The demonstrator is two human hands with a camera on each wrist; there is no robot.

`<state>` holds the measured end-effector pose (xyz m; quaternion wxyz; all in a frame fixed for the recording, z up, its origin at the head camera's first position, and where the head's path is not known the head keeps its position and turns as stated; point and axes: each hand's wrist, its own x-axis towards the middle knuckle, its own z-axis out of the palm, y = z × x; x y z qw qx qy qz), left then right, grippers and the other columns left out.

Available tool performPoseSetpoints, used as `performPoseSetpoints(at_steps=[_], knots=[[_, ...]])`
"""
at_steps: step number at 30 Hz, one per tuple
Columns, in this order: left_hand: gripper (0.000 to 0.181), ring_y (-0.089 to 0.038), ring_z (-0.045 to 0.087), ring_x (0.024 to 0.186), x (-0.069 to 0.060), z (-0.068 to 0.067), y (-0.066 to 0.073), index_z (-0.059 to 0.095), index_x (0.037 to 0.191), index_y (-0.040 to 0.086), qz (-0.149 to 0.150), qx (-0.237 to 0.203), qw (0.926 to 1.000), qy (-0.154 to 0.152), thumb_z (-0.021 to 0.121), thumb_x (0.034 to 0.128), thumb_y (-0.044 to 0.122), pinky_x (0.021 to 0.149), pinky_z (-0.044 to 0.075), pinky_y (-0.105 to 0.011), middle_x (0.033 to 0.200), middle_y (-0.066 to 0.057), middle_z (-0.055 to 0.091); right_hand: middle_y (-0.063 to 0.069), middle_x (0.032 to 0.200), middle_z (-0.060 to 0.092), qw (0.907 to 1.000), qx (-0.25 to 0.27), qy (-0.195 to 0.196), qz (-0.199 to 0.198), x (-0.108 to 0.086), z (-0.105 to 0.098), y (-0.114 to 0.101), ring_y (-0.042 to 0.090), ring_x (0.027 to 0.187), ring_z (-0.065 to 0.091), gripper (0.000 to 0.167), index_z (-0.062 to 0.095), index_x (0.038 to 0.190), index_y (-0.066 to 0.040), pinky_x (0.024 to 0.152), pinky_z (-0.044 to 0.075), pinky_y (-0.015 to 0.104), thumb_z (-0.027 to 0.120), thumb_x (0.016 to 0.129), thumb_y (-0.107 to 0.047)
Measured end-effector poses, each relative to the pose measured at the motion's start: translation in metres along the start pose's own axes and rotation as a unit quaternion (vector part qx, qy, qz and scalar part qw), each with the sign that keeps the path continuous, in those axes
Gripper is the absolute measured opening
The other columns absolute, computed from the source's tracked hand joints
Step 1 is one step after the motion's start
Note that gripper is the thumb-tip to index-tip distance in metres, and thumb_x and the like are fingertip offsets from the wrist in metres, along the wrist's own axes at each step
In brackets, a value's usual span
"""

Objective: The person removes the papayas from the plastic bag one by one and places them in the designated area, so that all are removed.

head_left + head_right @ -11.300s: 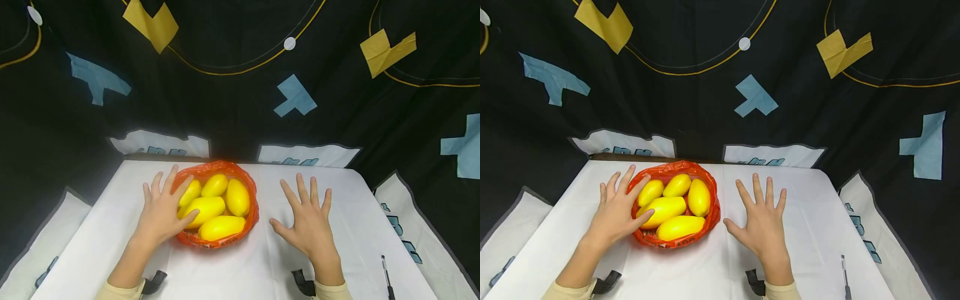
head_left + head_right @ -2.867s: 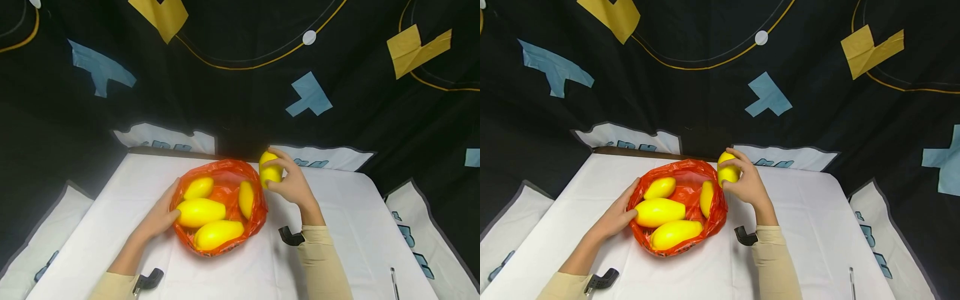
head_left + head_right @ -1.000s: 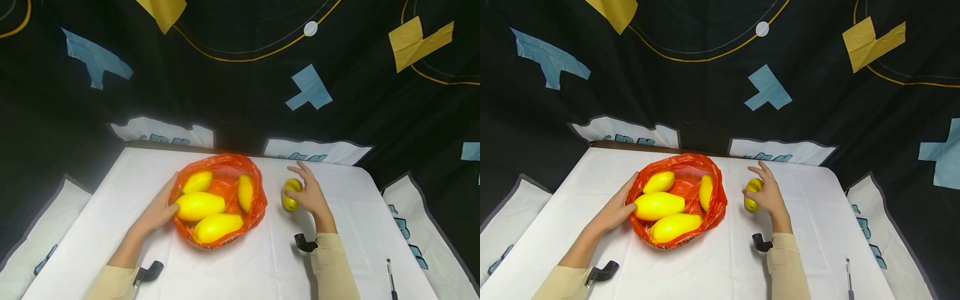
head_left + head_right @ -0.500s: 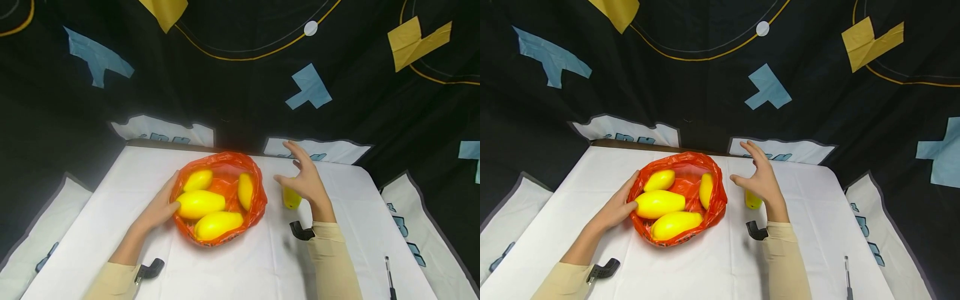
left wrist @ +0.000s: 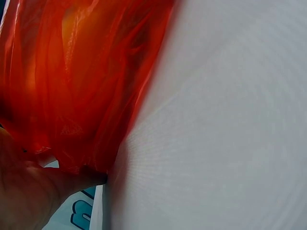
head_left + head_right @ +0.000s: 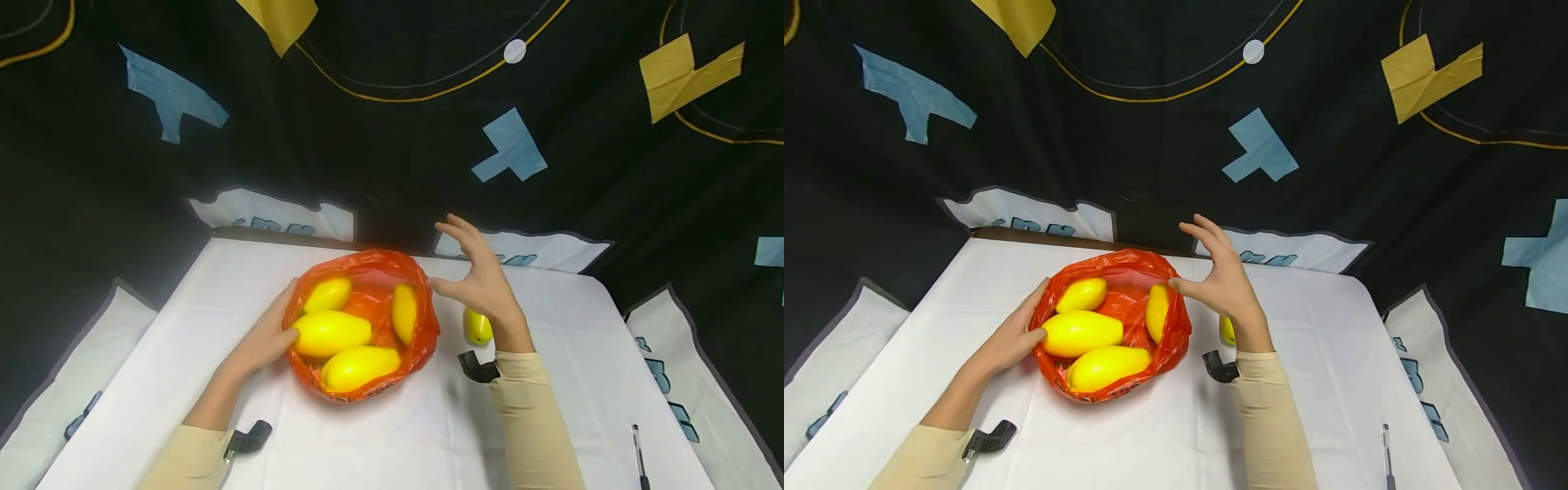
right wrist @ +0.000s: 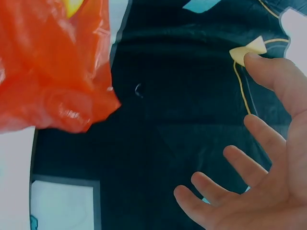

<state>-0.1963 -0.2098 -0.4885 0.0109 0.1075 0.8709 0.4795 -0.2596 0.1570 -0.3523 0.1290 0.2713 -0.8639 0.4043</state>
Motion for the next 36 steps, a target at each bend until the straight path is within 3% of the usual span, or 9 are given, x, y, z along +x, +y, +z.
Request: performPoseSetpoints(at_steps=[7,14,25,36], knots=[[0.094,-0.025,0.007,0.148,-0.001,0.000,0.001,0.002,0.158,0.021,-0.006,-0.005,1.0000,0.001,0.053,0.0805,0.004,0.116,0.013,-0.056,0.163,0.000,0.007,-0.012,0.154,0.032,0.9992,0.014,-0.024,-0.027,0.013,0.013,-0.012,0.010,0.137,0.030,0.077,0.051,0.139,-0.036,0.108,0.036,0.052,0.084,0.071,-0.021],[0.094,-0.024,0.008,0.148,0.000,-0.001,0.000,0.002,0.158,0.021,-0.002,-0.002,1.0000,0.002,0.053,0.0813,0.003,0.116,0.013,-0.055,0.163,0.000,0.007,-0.014,0.151,0.034,0.9959,0.027,-0.064,-0.058,0.026,0.032,-0.026,0.010,0.136,0.031,0.072,0.056,0.136,-0.031,0.106,0.038,0.050,0.084,0.070,-0.025],[0.093,-0.024,0.009,0.148,-0.001,0.001,0.002,0.004,0.158,0.016,0.000,-0.008,0.9999,0.006,0.054,0.0809,0.002,0.116,0.014,-0.054,0.163,-0.002,0.009,-0.017,0.148,0.037,0.9884,0.055,-0.133,-0.050,0.036,0.067,-0.033,0.009,0.134,0.032,0.068,0.057,0.134,-0.034,0.106,0.037,0.051,0.082,0.070,-0.033],[0.092,-0.022,0.010,0.148,-0.003,0.001,0.004,0.004,0.158,0.017,-0.005,-0.006,0.9999,0.011,0.054,0.0816,0.004,0.117,0.015,-0.052,0.163,0.000,0.010,-0.015,0.138,0.048,0.9780,0.091,-0.181,-0.048,0.042,0.101,-0.033,0.009,0.123,0.043,0.063,0.060,0.128,-0.035,0.099,0.046,0.048,0.083,0.070,-0.032]])
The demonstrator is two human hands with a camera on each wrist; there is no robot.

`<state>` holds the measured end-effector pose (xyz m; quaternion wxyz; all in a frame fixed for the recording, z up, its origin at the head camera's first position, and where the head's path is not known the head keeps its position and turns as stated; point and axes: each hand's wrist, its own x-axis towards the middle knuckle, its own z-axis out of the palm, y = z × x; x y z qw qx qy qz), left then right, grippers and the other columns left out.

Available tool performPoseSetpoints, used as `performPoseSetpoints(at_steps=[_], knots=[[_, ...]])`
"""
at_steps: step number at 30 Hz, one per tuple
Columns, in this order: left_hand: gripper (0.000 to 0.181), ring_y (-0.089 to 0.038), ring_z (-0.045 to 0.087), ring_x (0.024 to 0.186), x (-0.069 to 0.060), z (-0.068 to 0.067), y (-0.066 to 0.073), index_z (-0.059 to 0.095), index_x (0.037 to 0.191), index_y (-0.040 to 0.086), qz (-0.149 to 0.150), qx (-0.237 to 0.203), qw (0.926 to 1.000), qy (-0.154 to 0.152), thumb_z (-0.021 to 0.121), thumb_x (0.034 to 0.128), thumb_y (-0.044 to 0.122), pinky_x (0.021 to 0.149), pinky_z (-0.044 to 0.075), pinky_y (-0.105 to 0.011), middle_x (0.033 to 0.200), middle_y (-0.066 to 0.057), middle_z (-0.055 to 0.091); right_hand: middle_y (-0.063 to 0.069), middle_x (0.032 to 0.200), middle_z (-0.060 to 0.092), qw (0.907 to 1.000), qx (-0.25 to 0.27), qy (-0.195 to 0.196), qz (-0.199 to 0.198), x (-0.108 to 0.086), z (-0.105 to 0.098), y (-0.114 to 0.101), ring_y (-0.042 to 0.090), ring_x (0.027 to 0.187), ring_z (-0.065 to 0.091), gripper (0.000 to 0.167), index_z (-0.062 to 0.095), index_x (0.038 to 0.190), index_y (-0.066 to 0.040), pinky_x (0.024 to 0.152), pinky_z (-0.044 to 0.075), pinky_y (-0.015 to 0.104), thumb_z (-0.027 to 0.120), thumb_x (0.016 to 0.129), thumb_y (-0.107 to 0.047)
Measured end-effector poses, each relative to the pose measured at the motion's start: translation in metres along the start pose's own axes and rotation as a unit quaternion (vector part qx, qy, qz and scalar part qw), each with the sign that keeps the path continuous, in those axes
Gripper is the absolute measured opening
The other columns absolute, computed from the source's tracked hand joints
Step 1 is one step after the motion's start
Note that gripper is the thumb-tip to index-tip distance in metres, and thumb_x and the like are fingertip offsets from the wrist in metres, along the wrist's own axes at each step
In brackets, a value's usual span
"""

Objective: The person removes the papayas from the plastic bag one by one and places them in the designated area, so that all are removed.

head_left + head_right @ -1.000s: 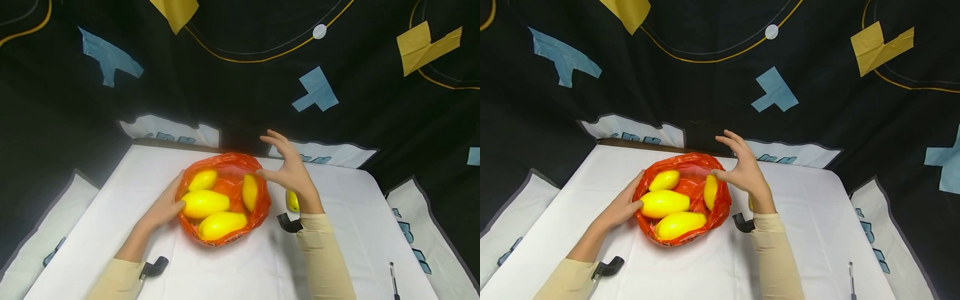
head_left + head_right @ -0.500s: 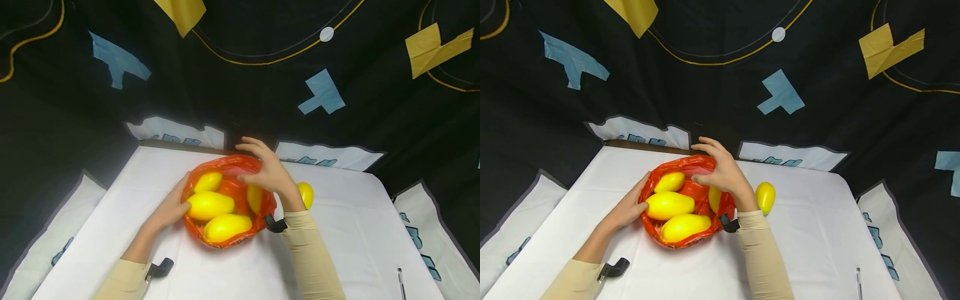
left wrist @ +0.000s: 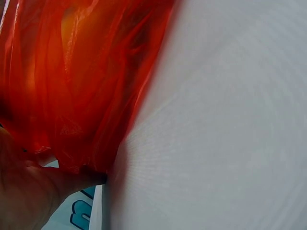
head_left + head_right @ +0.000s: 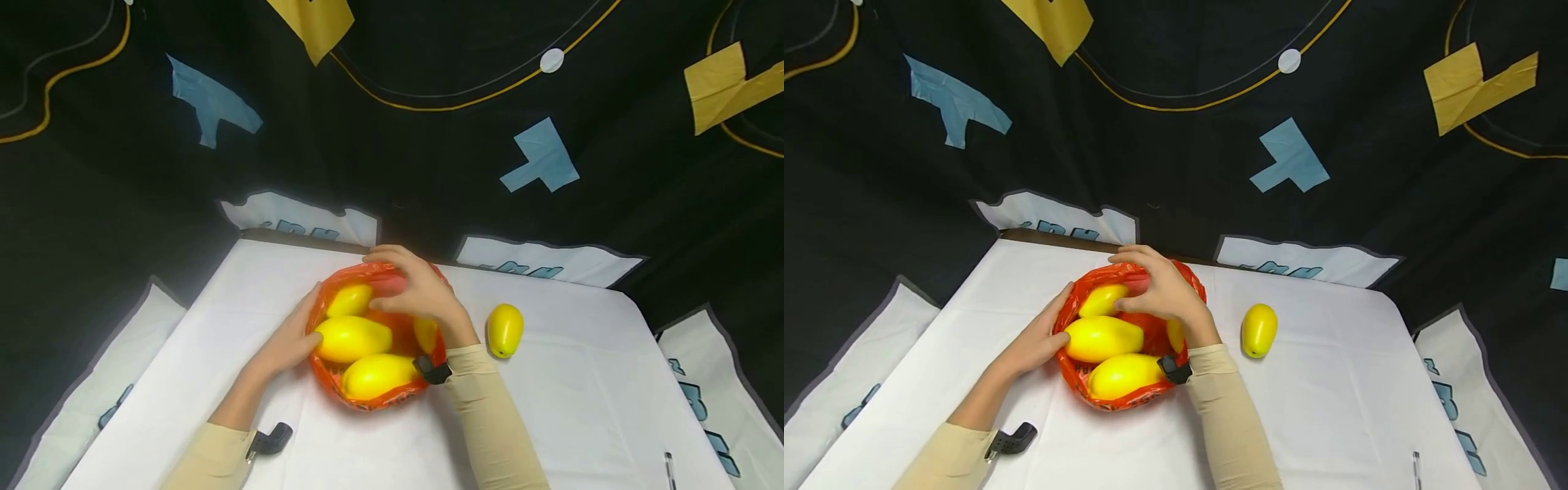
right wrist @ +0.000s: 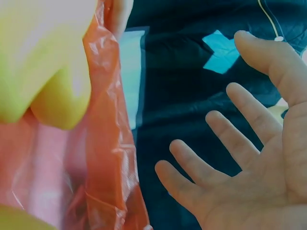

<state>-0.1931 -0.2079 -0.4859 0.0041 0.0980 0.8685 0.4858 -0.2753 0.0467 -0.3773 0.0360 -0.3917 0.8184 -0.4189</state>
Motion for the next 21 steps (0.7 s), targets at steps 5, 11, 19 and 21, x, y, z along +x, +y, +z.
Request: performPoseSetpoints(at_steps=[5,11,19,21], knots=[[0.093,-0.022,0.012,0.148,0.000,0.001,0.000,0.005,0.158,0.021,0.005,-0.015,0.9999,-0.001,0.055,0.0811,0.004,0.116,0.016,-0.053,0.162,0.002,0.012,-0.017,0.137,0.049,0.9990,-0.001,-0.036,0.024,0.004,0.012,0.002,0.007,0.123,0.041,0.057,0.062,0.124,-0.038,0.102,0.043,0.048,0.082,0.071,-0.034],[0.092,-0.023,0.011,0.148,-0.001,0.000,0.001,0.005,0.158,0.018,-0.003,-0.003,1.0000,-0.001,0.054,0.0814,0.006,0.116,0.015,-0.053,0.163,0.000,0.010,-0.019,0.131,0.053,0.9925,0.053,-0.103,0.039,0.006,0.024,0.008,0.020,0.124,0.045,0.054,0.064,0.122,-0.036,0.099,0.046,0.047,0.083,0.072,-0.027],[0.093,-0.023,0.011,0.148,-0.002,0.000,0.001,0.005,0.158,0.018,-0.010,0.008,0.9999,-0.002,0.054,0.0805,0.006,0.116,0.015,-0.053,0.163,-0.002,0.010,-0.015,0.125,0.059,0.9854,0.036,-0.166,0.010,0.009,0.038,0.020,0.025,0.116,0.051,0.055,0.064,0.124,-0.024,0.092,0.052,0.045,0.084,0.072,-0.026],[0.093,-0.024,0.010,0.148,-0.002,0.000,0.001,0.004,0.158,0.020,-0.011,0.009,0.9999,-0.003,0.054,0.0810,0.006,0.116,0.015,-0.054,0.163,-0.002,0.010,-0.012,0.124,0.061,0.9839,0.033,-0.175,0.010,0.009,0.041,0.021,0.025,0.114,0.053,0.055,0.065,0.124,-0.022,0.090,0.054,0.043,0.084,0.072,-0.025]])
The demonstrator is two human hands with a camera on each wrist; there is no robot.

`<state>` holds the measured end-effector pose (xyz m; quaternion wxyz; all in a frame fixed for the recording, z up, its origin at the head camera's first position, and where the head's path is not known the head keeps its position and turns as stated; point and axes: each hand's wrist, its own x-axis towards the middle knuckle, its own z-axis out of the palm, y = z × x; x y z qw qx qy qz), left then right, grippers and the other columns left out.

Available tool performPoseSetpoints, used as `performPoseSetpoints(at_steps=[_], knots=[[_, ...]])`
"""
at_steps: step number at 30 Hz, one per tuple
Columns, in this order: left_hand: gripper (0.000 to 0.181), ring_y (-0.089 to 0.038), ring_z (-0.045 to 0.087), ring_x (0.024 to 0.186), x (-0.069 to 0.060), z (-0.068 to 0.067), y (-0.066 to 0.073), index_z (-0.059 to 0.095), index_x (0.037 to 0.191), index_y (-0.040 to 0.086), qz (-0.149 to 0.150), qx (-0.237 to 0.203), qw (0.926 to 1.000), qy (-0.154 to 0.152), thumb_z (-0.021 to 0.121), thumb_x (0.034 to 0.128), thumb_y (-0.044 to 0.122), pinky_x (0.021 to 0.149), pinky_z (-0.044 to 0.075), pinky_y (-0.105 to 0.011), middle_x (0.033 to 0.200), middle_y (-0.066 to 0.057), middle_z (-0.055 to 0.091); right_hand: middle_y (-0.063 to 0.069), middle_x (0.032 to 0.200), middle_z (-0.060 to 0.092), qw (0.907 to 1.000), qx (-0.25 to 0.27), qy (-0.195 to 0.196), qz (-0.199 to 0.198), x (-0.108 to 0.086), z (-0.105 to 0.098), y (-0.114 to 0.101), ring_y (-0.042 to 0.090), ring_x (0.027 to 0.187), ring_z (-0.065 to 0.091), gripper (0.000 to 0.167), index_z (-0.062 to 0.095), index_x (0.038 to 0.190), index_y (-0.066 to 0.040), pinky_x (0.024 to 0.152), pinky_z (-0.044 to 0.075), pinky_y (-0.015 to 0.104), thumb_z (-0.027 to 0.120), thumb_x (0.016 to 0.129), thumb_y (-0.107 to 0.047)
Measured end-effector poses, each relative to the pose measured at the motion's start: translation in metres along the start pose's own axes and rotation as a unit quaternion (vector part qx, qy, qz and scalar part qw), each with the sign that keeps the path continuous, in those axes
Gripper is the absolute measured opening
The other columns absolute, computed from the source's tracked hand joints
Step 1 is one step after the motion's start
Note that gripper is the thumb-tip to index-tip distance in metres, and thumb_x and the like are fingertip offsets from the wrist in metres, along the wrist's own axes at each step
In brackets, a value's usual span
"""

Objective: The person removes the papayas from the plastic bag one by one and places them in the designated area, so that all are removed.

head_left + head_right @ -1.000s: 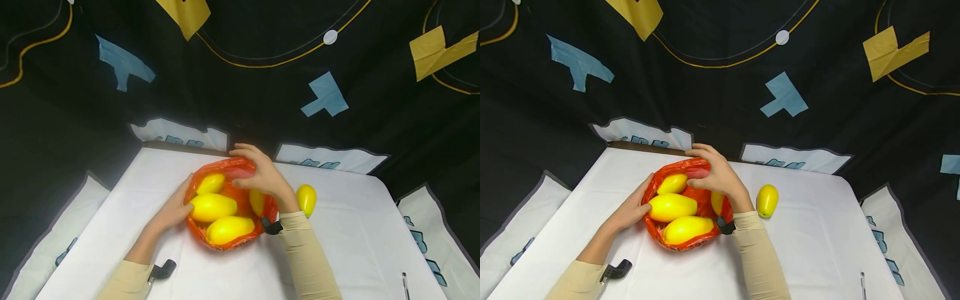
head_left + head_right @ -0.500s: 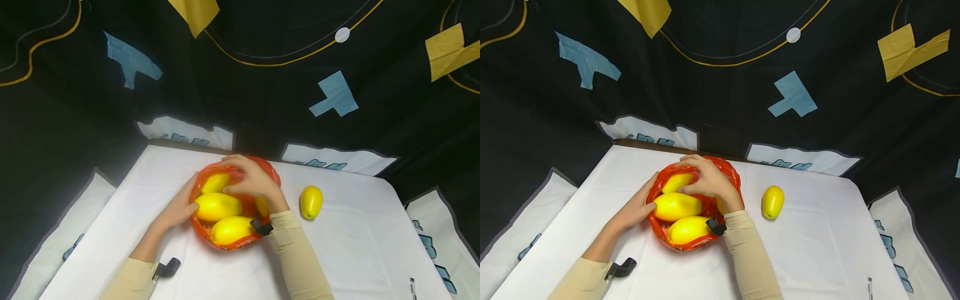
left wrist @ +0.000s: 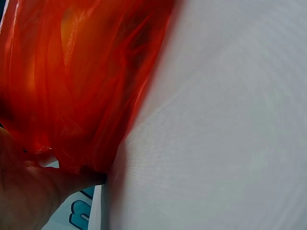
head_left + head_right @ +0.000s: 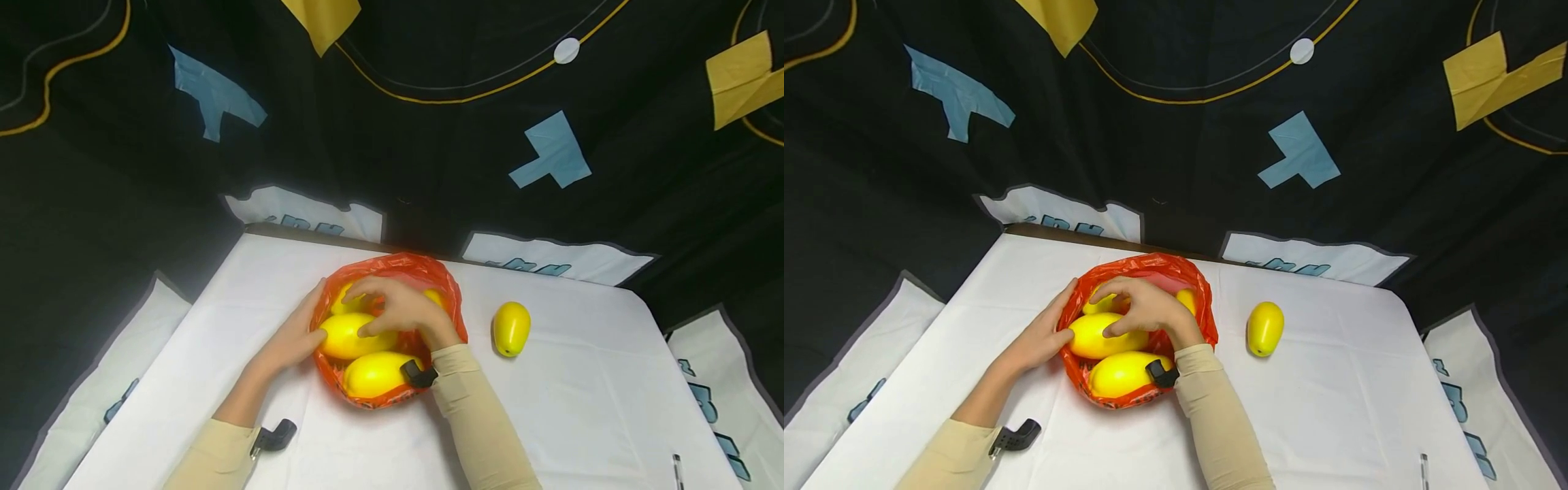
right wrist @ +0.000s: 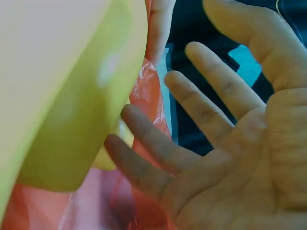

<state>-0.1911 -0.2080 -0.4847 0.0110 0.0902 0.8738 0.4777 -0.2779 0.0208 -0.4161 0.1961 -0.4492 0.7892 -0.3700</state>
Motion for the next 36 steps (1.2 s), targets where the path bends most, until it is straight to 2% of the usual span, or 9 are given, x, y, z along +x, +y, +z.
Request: performPoseSetpoints(at_steps=[3,8,14,17,22,28,36], knots=[[0.093,-0.022,0.011,0.148,0.000,0.000,0.001,0.004,0.158,0.022,-0.001,0.001,1.0000,0.001,0.055,0.0814,0.007,0.116,0.016,-0.053,0.163,-0.001,0.010,-0.011,0.121,0.063,0.9996,-0.020,-0.011,0.017,0.000,0.003,0.000,0.019,0.111,0.053,0.054,0.066,0.123,-0.024,0.087,0.054,0.036,0.084,0.072,-0.024],[0.094,-0.023,0.012,0.148,0.000,0.000,0.003,0.004,0.158,0.020,0.003,0.003,1.0000,0.000,0.055,0.0812,0.006,0.116,0.016,-0.053,0.163,-0.002,0.011,-0.023,0.115,0.060,0.9958,-0.056,-0.036,0.062,-0.002,0.009,0.002,0.008,0.108,0.049,0.053,0.065,0.120,-0.036,0.086,0.052,0.028,0.083,0.072,-0.023],[0.093,-0.024,0.011,0.148,0.000,0.001,0.004,0.004,0.158,0.019,-0.003,0.009,1.0000,-0.001,0.055,0.0816,0.005,0.116,0.016,-0.053,0.163,-0.003,0.011,-0.024,0.114,0.059,0.9937,-0.046,-0.046,0.092,-0.005,0.013,0.005,0.012,0.110,0.046,0.057,0.064,0.119,-0.045,0.082,0.053,0.030,0.083,0.071,-0.019],[0.093,-0.024,0.012,0.148,-0.001,0.001,0.004,0.004,0.158,0.020,-0.006,0.010,0.9999,-0.002,0.055,0.0818,0.005,0.116,0.016,-0.053,0.163,-0.002,0.011,-0.024,0.116,0.058,0.9938,-0.038,-0.051,0.091,-0.008,0.013,0.009,0.013,0.109,0.047,0.061,0.062,0.121,-0.048,0.081,0.053,0.029,0.082,0.073,-0.016],[0.094,-0.022,0.011,0.148,0.000,0.000,0.003,0.003,0.158,0.020,-0.011,0.012,0.9999,-0.003,0.054,0.0817,0.006,0.116,0.016,-0.052,0.163,0.000,0.010,-0.025,0.123,0.054,0.9966,-0.039,-0.054,0.048,-0.013,0.016,0.018,0.010,0.113,0.045,0.062,0.057,0.128,-0.046,0.088,0.051,0.029,0.078,0.079,-0.015],[0.094,-0.023,0.009,0.148,-0.001,-0.002,0.002,0.002,0.158,0.018,-0.008,0.010,0.9999,-0.004,0.054,0.0810,0.005,0.117,0.014,-0.052,0.163,-0.002,0.008,-0.026,0.130,0.051,0.9985,-0.030,-0.043,-0.017,-0.016,0.020,0.026,0.008,0.121,0.040,0.063,0.055,0.134,-0.039,0.090,0.051,0.026,0.075,0.082,-0.011],[0.093,-0.024,0.009,0.148,0.000,0.000,0.002,0.003,0.158,0.017,-0.001,0.010,0.9999,-0.003,0.054,0.0810,0.004,0.117,0.014,-0.052,0.163,-0.003,0.009,-0.025,0.133,0.051,0.9978,-0.046,-0.031,-0.036,-0.017,0.023,0.029,0.003,0.124,0.041,0.059,0.057,0.135,-0.036,0.096,0.047,0.027,0.075,0.084,-0.015]])
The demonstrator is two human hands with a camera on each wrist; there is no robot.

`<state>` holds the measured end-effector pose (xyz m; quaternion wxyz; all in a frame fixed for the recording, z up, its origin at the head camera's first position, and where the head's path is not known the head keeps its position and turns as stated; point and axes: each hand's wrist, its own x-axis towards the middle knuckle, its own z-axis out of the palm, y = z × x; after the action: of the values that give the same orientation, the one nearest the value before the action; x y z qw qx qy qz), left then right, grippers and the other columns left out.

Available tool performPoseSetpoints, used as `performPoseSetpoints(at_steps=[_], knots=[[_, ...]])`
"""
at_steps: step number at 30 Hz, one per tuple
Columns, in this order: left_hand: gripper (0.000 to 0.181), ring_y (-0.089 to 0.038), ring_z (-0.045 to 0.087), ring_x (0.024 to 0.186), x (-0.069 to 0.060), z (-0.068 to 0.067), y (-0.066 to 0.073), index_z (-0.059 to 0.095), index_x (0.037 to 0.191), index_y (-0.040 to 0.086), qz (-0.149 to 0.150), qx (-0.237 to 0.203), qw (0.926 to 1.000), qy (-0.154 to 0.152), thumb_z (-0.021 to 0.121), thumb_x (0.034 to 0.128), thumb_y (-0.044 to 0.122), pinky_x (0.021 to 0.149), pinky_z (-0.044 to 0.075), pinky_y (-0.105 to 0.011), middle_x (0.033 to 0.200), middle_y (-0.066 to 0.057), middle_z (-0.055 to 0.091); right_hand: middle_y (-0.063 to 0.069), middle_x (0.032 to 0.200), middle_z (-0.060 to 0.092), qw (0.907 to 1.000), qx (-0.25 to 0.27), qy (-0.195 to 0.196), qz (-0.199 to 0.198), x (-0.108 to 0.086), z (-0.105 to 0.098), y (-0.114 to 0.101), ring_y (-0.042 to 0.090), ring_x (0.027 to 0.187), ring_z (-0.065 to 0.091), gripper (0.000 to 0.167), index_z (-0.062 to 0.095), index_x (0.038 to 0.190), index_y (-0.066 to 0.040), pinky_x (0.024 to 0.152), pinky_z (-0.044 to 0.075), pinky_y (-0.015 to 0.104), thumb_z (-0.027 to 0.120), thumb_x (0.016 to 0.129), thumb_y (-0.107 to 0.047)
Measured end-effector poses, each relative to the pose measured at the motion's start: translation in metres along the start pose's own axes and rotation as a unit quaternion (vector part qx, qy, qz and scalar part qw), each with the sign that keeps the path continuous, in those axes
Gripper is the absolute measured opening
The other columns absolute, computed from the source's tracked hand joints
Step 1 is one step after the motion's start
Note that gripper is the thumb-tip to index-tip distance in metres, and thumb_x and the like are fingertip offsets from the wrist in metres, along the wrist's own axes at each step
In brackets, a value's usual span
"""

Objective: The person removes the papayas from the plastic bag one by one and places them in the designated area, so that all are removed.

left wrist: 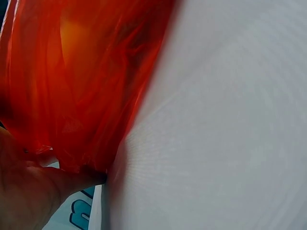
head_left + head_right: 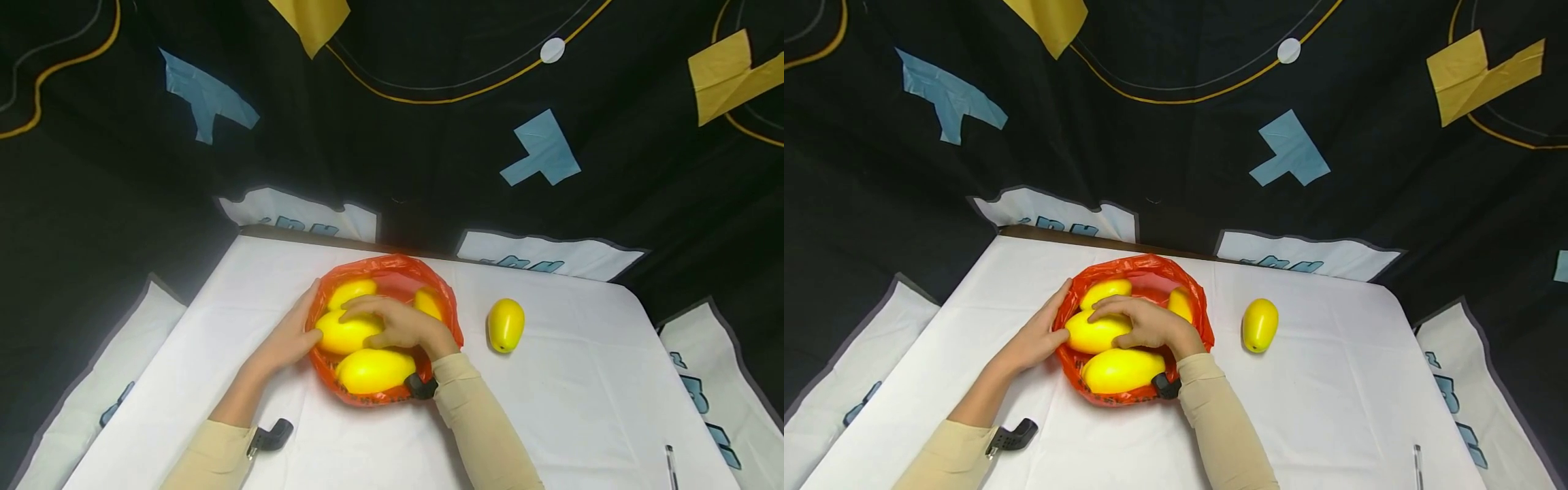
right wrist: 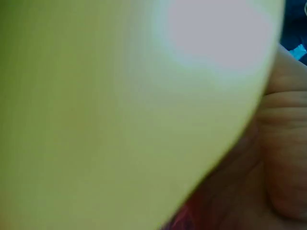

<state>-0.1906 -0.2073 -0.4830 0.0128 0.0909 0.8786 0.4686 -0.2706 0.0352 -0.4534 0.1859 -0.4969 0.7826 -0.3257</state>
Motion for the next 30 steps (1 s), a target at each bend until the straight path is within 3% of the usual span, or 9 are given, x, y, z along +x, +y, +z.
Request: performPoseSetpoints(at_steps=[11,20,30], knots=[[0.094,-0.024,0.010,0.148,0.004,0.002,0.002,0.004,0.158,0.014,0.002,-0.008,1.0000,-0.002,0.056,0.0807,0.005,0.116,0.016,-0.053,0.163,-0.003,0.009,-0.024,0.137,0.048,0.9990,0.009,0.033,0.027,-0.008,-0.003,-0.002,0.006,0.128,0.039,0.058,0.057,0.133,-0.040,0.094,0.050,0.031,0.077,0.082,-0.019],[0.096,-0.024,0.010,0.148,0.005,0.001,0.001,0.003,0.158,0.014,0.011,-0.011,0.9999,-0.001,0.058,0.0802,0.003,0.115,0.019,-0.053,0.163,-0.003,0.009,-0.024,0.142,0.043,0.9961,0.015,0.078,0.040,-0.018,-0.021,-0.015,0.004,0.129,0.038,0.056,0.058,0.129,-0.044,0.093,0.051,0.031,0.078,0.082,-0.021],[0.095,-0.026,0.011,0.148,0.002,0.001,-0.002,0.005,0.158,0.012,0.018,-0.017,0.9997,0.007,0.058,0.0801,0.001,0.115,0.018,-0.054,0.163,-0.005,0.009,-0.016,0.145,0.042,0.9921,-0.010,0.125,0.000,-0.031,-0.048,-0.027,0.009,0.130,0.037,0.056,0.059,0.130,-0.037,0.097,0.049,0.035,0.077,0.082,-0.014]])
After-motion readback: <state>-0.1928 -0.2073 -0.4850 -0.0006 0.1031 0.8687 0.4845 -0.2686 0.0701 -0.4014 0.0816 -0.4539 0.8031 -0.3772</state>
